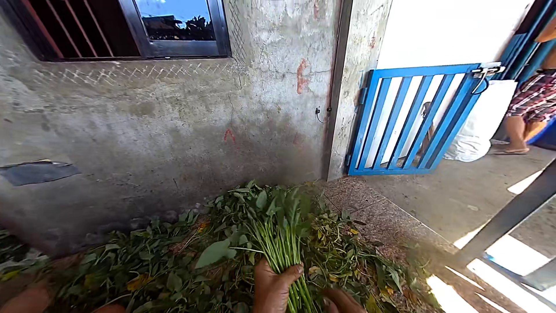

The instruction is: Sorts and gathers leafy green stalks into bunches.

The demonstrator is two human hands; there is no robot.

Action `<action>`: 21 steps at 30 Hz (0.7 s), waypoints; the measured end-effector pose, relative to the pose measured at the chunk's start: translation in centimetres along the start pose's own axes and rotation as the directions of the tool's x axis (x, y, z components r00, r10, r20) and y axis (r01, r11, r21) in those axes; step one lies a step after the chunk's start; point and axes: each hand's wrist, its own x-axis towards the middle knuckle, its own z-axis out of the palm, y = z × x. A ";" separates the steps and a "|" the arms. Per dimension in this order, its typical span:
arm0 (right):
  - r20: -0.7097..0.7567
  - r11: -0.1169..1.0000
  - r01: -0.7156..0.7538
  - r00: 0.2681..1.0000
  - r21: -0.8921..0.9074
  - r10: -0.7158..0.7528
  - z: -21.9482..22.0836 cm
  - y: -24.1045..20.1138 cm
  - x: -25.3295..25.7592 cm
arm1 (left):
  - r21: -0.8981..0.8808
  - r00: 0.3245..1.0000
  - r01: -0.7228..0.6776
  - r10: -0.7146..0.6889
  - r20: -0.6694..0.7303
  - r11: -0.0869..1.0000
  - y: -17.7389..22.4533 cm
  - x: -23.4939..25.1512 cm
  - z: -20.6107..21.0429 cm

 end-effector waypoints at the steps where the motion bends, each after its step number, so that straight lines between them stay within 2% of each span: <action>1: -0.115 0.977 0.060 0.993 0.205 -0.037 0.3 -1.8 0.8 | 0.028 1.000 0.007 -0.007 0.026 1.000 -0.4 -0.4 0.5; 3: -0.261 0.857 0.112 0.965 0.503 0.026 0.9 -5.3 2.4 | 0.086 0.997 -0.008 0.001 0.080 0.996 -1.2 -1.1 1.1; 5: -0.320 0.680 0.074 0.915 0.729 0.245 1.5 -8.0 3.7 | 0.122 0.992 -0.031 0.016 0.121 0.992 -1.9 -1.5 1.5; 7: -0.263 0.500 -0.009 0.841 0.866 0.472 1.5 -9.7 4.7 | 0.122 0.988 -0.023 0.004 0.153 0.992 -2.0 -1.6 1.4; 9: -0.207 0.416 -0.054 0.805 0.908 0.556 1.4 -10.3 4.9 | 0.108 0.983 0.046 -0.064 0.169 0.993 -1.9 -1.6 1.2; 13: -0.124 0.411 -0.075 0.891 0.908 0.436 1.8 -9.3 4.9 | 0.125 0.955 0.232 -0.251 0.161 0.965 -1.6 -1.1 0.5; 15: -0.120 0.426 -0.060 0.915 0.903 0.384 2.2 -8.3 5.0 | 0.090 0.946 0.292 -0.302 0.121 0.952 -1.2 -0.7 0.3; 18: -0.169 0.601 -0.011 0.955 0.799 0.242 2.4 -6.8 4.2 | -0.031 0.944 0.327 -0.325 0.056 0.945 -0.3 0.3 0.1; 19: -0.111 0.659 -0.027 0.980 0.752 0.168 2.0 -6.4 3.7 | -0.076 0.941 0.337 -0.334 0.048 0.939 0.0 0.6 0.0; 21: 0.132 0.690 -0.114 0.991 0.715 0.027 1.3 -5.3 2.6 | -0.171 0.924 0.383 -0.375 0.078 0.908 0.4 1.1 -0.5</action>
